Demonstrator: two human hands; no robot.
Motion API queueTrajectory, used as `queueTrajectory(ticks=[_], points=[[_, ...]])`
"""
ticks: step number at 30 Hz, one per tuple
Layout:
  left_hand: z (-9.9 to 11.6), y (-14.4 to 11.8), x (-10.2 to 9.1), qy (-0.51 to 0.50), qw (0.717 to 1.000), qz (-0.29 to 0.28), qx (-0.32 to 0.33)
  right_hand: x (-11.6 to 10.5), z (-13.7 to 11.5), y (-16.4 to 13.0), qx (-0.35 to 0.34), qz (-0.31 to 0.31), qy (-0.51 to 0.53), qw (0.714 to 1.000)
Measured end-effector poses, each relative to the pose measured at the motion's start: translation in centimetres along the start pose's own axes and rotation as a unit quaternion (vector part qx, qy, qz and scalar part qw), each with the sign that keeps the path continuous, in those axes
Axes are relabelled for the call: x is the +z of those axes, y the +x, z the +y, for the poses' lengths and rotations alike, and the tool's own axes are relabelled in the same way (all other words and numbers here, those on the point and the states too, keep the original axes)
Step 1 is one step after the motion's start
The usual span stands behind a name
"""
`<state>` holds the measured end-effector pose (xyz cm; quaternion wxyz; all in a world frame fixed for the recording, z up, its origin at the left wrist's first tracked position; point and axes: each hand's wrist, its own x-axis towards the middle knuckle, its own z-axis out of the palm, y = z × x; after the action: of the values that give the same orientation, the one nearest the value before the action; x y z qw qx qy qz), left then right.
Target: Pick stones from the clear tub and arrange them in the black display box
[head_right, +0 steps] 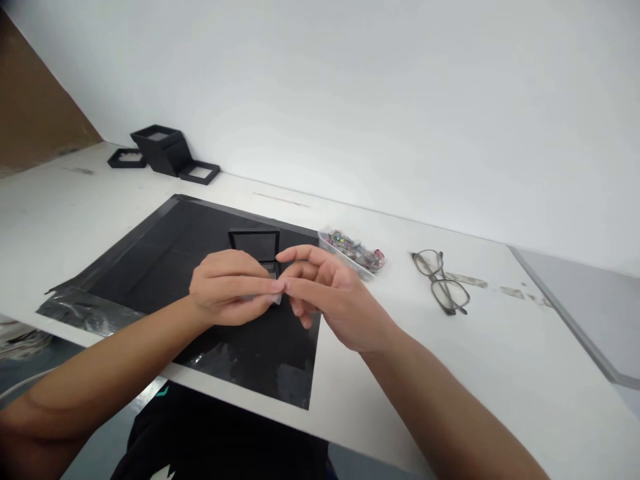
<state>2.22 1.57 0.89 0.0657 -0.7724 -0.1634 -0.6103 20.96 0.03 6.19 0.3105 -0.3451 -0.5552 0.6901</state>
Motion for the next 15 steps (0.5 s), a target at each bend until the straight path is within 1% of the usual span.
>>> queueTrajectory(ticks=[2, 3, 4, 6, 8, 10, 11, 13, 15], points=[[0.2, 0.0, -0.1, -0.005, 1.000, 0.000, -0.018, -0.4, 0.0, 0.2, -0.003, 0.009, -0.049, 0.999], [0.2, 0.0, -0.1, -0.010, 1.000, 0.000, -0.030, -0.8, -0.1, 0.4, -0.017, 0.033, -0.087, 0.995], [0.2, 0.0, -0.1, -0.018, 0.999, 0.003, -0.041, -1.6, -0.4, 0.7, -0.038, 0.069, -0.129, 0.988], [0.2, -0.1, -0.1, -0.040, 0.997, 0.013, -0.058, -3.9, -1.1, 1.2, -0.093, 0.173, -0.203, 0.959], [0.2, -0.2, -0.1, -0.059, 0.996, 0.021, -0.067, -6.9, -1.8, 1.7, -0.134, 0.282, -0.201, 0.929], [0.1, -0.4, -0.1, -0.068, 0.995, 0.007, -0.072, -10.1, -2.2, 2.2, -0.135, 0.365, -0.204, 0.898], [0.1, -0.5, -0.1, -0.067, 0.995, -0.012, -0.075, -11.4, -2.2, 2.5, -0.112, 0.396, -0.229, 0.882], [0.1, -0.6, -0.1, -0.055, 0.993, -0.058, -0.084, -13.6, -1.7, 2.9, -0.090, 0.420, -0.250, 0.868], [0.1, -0.6, -0.2, -0.031, 0.989, -0.106, -0.097, -14.9, -0.7, 3.3, -0.060, 0.412, -0.294, 0.860]])
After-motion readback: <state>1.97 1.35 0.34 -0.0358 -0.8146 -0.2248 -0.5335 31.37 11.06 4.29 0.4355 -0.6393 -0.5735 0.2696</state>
